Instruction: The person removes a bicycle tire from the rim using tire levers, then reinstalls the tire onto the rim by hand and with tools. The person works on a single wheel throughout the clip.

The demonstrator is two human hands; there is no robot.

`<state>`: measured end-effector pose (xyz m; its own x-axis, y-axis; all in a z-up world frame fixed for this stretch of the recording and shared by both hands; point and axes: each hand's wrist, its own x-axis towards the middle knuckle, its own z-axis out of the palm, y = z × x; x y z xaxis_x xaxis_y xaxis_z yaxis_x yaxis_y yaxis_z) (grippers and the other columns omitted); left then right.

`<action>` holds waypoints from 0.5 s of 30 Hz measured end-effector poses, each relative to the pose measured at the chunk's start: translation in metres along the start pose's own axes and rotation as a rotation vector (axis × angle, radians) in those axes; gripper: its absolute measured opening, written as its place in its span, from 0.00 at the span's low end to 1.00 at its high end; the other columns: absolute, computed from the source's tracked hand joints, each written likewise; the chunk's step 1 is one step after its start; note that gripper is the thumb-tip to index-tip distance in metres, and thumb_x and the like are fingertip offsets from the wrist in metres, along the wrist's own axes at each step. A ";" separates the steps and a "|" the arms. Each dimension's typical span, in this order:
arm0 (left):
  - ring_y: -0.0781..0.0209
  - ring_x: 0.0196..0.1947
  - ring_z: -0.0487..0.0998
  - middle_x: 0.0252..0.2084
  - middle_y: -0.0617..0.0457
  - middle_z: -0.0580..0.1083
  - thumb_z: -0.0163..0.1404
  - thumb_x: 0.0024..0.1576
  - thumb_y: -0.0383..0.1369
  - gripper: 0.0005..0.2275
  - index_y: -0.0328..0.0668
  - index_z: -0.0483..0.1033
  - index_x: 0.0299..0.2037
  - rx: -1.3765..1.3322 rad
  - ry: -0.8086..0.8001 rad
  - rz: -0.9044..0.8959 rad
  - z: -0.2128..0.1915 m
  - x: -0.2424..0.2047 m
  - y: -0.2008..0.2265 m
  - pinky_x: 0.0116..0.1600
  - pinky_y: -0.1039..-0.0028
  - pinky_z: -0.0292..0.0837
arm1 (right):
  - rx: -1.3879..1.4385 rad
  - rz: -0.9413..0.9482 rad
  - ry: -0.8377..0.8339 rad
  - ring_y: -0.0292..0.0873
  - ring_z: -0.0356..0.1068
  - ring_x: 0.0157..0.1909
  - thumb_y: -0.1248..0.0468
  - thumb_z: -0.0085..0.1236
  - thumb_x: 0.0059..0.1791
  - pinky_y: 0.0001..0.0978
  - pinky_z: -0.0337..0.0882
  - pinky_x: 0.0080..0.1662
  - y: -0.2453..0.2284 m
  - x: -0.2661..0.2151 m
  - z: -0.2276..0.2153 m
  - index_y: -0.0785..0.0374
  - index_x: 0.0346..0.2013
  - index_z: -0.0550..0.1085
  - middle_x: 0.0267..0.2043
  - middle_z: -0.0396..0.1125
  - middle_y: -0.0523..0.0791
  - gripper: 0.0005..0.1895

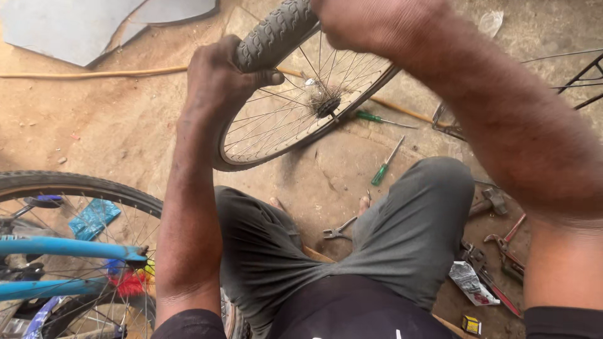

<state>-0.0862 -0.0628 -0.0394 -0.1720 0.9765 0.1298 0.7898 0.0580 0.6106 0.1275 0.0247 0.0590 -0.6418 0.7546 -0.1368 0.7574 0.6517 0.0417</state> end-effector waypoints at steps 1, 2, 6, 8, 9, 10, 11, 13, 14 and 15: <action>0.57 0.30 0.82 0.33 0.43 0.80 0.72 0.44 0.47 0.25 0.36 0.78 0.40 -0.007 0.003 -0.010 0.000 0.002 0.003 0.37 0.66 0.78 | -0.063 -0.029 0.056 0.40 0.68 0.23 0.62 0.55 0.54 0.34 0.72 0.23 0.002 0.004 0.006 0.65 0.53 0.75 0.30 0.71 0.50 0.15; 0.57 0.30 0.82 0.33 0.43 0.81 0.72 0.43 0.46 0.25 0.36 0.78 0.40 -0.014 0.007 -0.020 0.000 0.002 0.004 0.37 0.66 0.78 | -0.138 -0.024 0.100 0.39 0.67 0.23 0.62 0.53 0.56 0.33 0.71 0.23 0.002 0.003 0.020 0.64 0.47 0.77 0.28 0.70 0.48 0.10; 0.62 0.32 0.83 0.37 0.47 0.81 0.70 0.47 0.43 0.21 0.40 0.79 0.43 -0.182 0.052 -0.049 -0.002 0.003 -0.011 0.39 0.71 0.82 | -0.052 -0.031 0.596 0.35 0.65 0.20 0.65 0.50 0.60 0.32 0.65 0.19 -0.006 0.018 0.116 0.64 0.37 0.80 0.23 0.68 0.43 0.12; 0.60 0.29 0.81 0.34 0.46 0.80 0.71 0.47 0.44 0.22 0.37 0.78 0.42 0.005 0.136 0.080 0.010 0.007 -0.015 0.36 0.69 0.79 | 0.355 -0.144 1.030 0.38 0.68 0.31 0.64 0.47 0.64 0.31 0.69 0.30 -0.013 0.033 0.173 0.65 0.44 0.77 0.32 0.69 0.46 0.11; 0.59 0.28 0.80 0.33 0.46 0.80 0.72 0.48 0.44 0.23 0.36 0.77 0.41 0.106 0.179 0.143 0.011 0.009 -0.018 0.34 0.68 0.78 | 0.659 -0.293 1.251 0.43 0.72 0.43 0.60 0.45 0.68 0.32 0.77 0.44 -0.023 0.043 0.198 0.66 0.50 0.74 0.42 0.70 0.50 0.13; 0.60 0.28 0.80 0.33 0.47 0.79 0.72 0.49 0.45 0.23 0.36 0.77 0.42 0.149 0.280 0.225 0.013 0.013 -0.021 0.33 0.68 0.76 | 0.948 -0.175 1.213 0.38 0.69 0.37 0.61 0.47 0.65 0.29 0.72 0.38 -0.028 0.058 0.216 0.66 0.48 0.75 0.36 0.68 0.46 0.12; 0.60 0.28 0.80 0.33 0.49 0.79 0.73 0.51 0.45 0.24 0.37 0.76 0.44 0.186 0.348 0.289 0.024 0.007 -0.021 0.32 0.68 0.75 | 1.244 -0.028 1.116 0.34 0.65 0.31 0.62 0.49 0.62 0.27 0.67 0.33 -0.039 0.059 0.241 0.65 0.46 0.76 0.30 0.66 0.42 0.11; 0.60 0.28 0.78 0.33 0.50 0.77 0.72 0.52 0.45 0.24 0.37 0.74 0.46 0.267 0.472 0.353 0.041 0.000 -0.018 0.30 0.68 0.72 | 1.590 0.169 0.984 0.30 0.59 0.26 0.62 0.51 0.61 0.25 0.60 0.28 -0.057 0.060 0.275 0.65 0.43 0.76 0.23 0.62 0.39 0.10; 0.60 0.27 0.77 0.32 0.50 0.76 0.72 0.52 0.45 0.25 0.37 0.73 0.46 0.313 0.530 0.349 0.046 -0.004 -0.014 0.28 0.68 0.71 | 1.651 0.211 0.976 0.30 0.57 0.27 0.62 0.52 0.62 0.25 0.58 0.29 -0.071 0.054 0.285 0.65 0.42 0.75 0.23 0.60 0.39 0.10; 0.60 0.26 0.76 0.31 0.50 0.75 0.72 0.51 0.44 0.25 0.37 0.73 0.47 0.352 0.580 0.344 0.052 -0.007 -0.009 0.27 0.69 0.70 | 1.706 0.264 0.963 0.31 0.55 0.28 0.61 0.52 0.64 0.25 0.57 0.30 -0.077 0.047 0.291 0.64 0.42 0.73 0.23 0.58 0.39 0.11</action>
<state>-0.0616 -0.0594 -0.0867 -0.0875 0.6913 0.7172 0.9793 -0.0722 0.1892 0.0745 -0.0126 -0.2387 0.0893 0.9701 0.2255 -0.2398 0.2407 -0.9405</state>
